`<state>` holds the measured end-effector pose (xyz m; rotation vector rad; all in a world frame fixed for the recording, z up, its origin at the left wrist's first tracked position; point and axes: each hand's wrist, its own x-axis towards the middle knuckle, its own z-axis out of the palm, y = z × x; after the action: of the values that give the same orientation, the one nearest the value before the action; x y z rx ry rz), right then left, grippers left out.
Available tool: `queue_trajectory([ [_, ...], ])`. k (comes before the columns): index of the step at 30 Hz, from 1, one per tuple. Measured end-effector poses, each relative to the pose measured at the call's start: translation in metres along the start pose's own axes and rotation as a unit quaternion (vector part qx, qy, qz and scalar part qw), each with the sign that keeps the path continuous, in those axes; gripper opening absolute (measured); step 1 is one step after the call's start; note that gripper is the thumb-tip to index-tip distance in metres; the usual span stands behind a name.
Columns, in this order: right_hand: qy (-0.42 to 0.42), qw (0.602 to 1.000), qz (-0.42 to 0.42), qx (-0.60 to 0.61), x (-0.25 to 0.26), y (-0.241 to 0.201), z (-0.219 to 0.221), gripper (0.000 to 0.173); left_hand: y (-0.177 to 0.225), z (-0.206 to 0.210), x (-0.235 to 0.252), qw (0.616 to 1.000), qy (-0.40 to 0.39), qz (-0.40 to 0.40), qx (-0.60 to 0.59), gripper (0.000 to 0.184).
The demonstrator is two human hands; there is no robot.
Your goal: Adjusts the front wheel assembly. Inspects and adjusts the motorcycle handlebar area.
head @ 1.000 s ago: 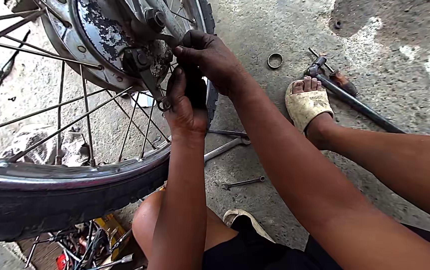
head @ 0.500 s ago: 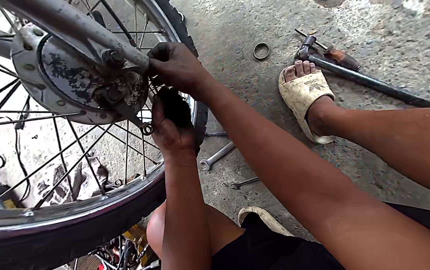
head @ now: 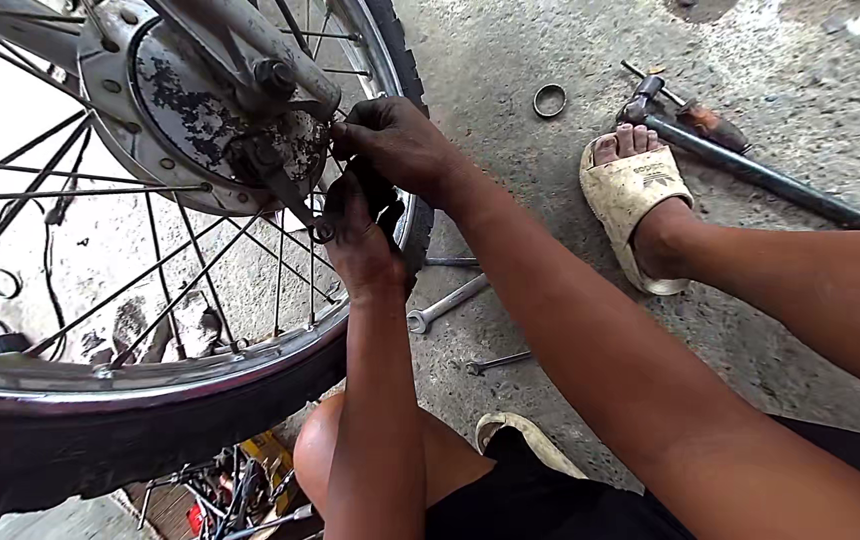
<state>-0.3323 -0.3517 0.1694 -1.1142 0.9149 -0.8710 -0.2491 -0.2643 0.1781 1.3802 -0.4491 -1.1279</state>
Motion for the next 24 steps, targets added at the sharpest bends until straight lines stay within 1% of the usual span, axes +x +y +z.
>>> queue_trajectory([
  [4,-0.050,0.996,0.058,0.037,-0.009,-0.008,-0.003,0.020,0.000,0.000,0.001,1.000,0.006,0.002,0.003,0.016],
  [6,-0.056,0.997,0.057,0.016,-0.008,-0.006,-0.004,0.018,0.000,-0.001,0.001,1.000,0.007,0.005,0.004,0.015],
  [10,-0.026,0.999,0.029,-0.016,0.000,-0.005,-0.004,0.019,0.001,-0.001,0.000,1.000,-0.001,0.012,-0.009,0.018],
  [14,-0.014,0.998,0.036,-0.048,0.010,-0.010,-0.004,0.023,0.002,-0.003,0.002,1.000,-0.003,0.014,-0.027,0.018],
  [16,-0.035,0.997,0.040,-0.058,0.012,-0.012,-0.006,0.023,0.001,-0.005,0.001,1.000,-0.005,0.011,-0.029,0.017],
  [18,-0.070,0.993,0.050,-0.080,0.013,-0.015,-0.008,0.026,0.003,-0.005,0.001,1.000,-0.005,0.002,-0.029,0.016],
  [20,-0.098,0.989,0.061,-0.091,0.013,-0.019,-0.011,0.025,0.003,-0.005,0.000,1.000,-0.001,-0.004,-0.027,0.015],
  [24,-0.114,0.987,0.080,-0.086,0.011,-0.024,-0.014,0.027,0.003,-0.004,0.000,1.000,-0.002,-0.004,-0.019,0.017],
])
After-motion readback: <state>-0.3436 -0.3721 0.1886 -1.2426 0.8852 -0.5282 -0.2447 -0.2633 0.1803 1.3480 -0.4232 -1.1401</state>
